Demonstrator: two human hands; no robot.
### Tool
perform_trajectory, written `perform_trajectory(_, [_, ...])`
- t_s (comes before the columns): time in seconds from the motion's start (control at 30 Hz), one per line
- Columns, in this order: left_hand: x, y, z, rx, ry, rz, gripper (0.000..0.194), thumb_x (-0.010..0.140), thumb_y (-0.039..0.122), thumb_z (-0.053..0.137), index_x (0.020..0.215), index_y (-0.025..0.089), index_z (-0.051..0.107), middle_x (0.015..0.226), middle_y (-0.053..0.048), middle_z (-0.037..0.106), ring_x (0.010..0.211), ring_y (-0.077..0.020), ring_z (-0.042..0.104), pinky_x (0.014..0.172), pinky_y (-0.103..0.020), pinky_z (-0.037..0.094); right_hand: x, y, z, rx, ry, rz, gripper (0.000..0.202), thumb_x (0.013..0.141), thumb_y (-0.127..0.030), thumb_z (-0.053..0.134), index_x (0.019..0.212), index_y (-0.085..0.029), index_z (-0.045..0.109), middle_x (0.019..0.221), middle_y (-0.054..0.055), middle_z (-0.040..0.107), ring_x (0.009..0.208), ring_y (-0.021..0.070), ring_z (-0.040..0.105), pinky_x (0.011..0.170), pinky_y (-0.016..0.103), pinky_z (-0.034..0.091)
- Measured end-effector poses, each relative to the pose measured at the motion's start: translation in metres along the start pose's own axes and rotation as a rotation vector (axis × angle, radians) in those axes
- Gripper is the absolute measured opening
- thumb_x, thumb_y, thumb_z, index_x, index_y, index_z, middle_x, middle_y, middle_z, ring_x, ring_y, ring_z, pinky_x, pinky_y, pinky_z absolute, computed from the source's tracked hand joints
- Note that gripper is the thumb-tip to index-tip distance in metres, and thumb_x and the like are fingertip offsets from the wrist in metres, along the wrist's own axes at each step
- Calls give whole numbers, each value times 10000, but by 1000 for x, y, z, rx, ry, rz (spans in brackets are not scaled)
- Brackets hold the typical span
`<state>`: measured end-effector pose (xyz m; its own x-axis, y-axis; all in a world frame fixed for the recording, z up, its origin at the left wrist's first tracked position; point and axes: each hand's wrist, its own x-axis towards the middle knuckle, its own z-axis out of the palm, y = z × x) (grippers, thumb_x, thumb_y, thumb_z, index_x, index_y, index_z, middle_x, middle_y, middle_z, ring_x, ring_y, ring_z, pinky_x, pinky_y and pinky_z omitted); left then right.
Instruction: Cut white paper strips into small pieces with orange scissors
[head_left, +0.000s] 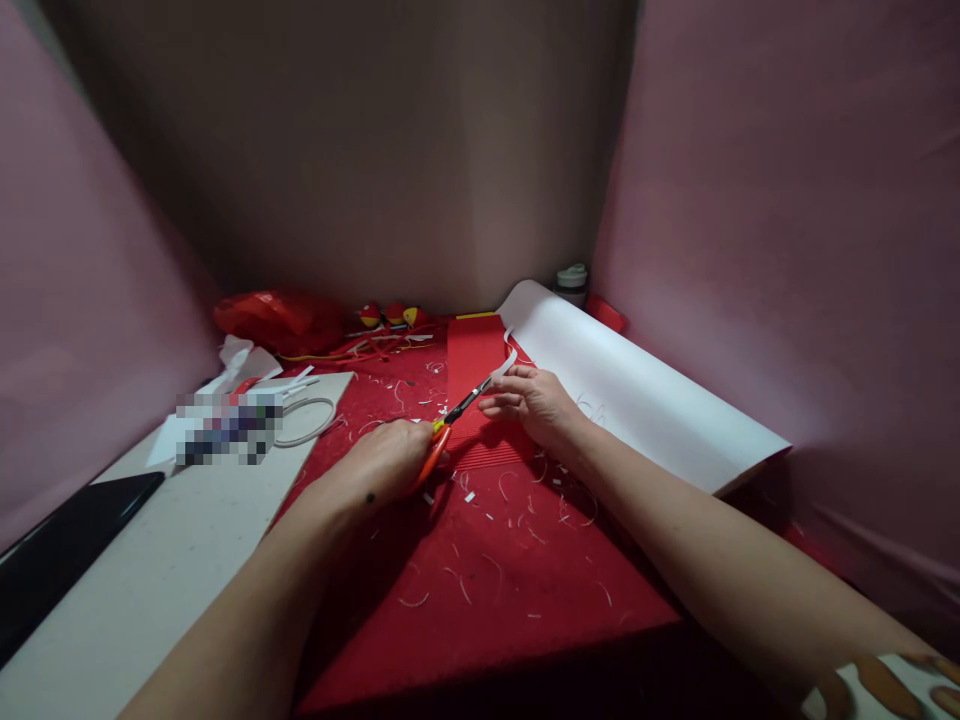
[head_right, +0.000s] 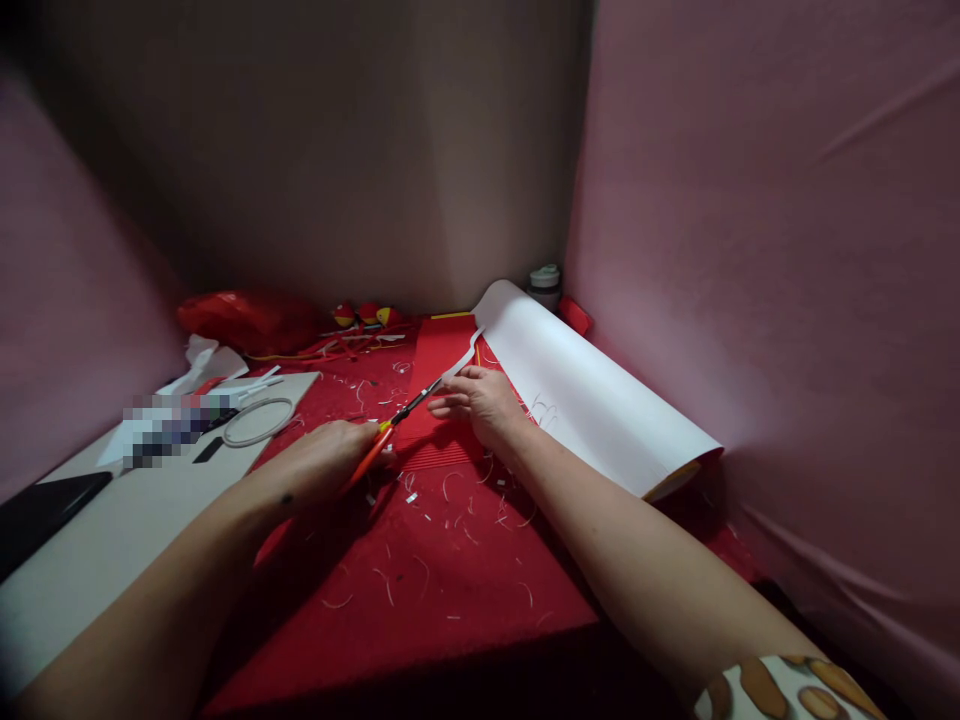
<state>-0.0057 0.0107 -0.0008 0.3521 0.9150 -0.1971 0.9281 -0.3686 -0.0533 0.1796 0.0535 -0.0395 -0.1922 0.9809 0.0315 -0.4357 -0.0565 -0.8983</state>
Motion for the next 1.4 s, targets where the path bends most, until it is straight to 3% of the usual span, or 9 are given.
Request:
perform_trajectory(0.17, [-1,1,0,20,-23,-3,258,769,407,439,867,206,567,831,-94,652,728,-222,612,565,-273,396,2,-3,0,58,28,-33,55,676,-117,571,651,-138,527,575,40,616,540,159,626,587,307,529])
perform_trajectory(0.33, [-3,4,0,40,-26,18,267,809,383,349,848,198,538,849,-103,650,722,-234,610,566,-301,404,2,1,0,73,-11,-13,60,698,-121,584,655,-131,544,628,57,639,576,155,636,643,325,549])
perform_trajectory(0.67, [-4,9,-3,82,-40,-34,249,794,334,387,945,173,500,908,-141,638,808,-295,614,617,-367,444,3,3,2,64,-33,-5,56,688,-119,600,644,-122,565,676,68,645,655,168,650,690,314,561])
perform_trajectory(0.83, [-2,9,0,82,-27,-65,263,822,319,326,937,168,508,880,-143,642,789,-289,621,611,-371,447,2,3,1,62,-30,-6,50,690,-109,591,649,-125,569,673,67,636,664,181,652,719,364,553])
perform_trajectory(1.4, [-2,12,-3,104,-12,-86,293,830,350,310,893,181,541,842,-132,651,770,-266,624,584,-326,434,2,2,0,45,-41,2,93,696,-120,594,617,-144,551,668,58,627,628,168,647,734,368,550])
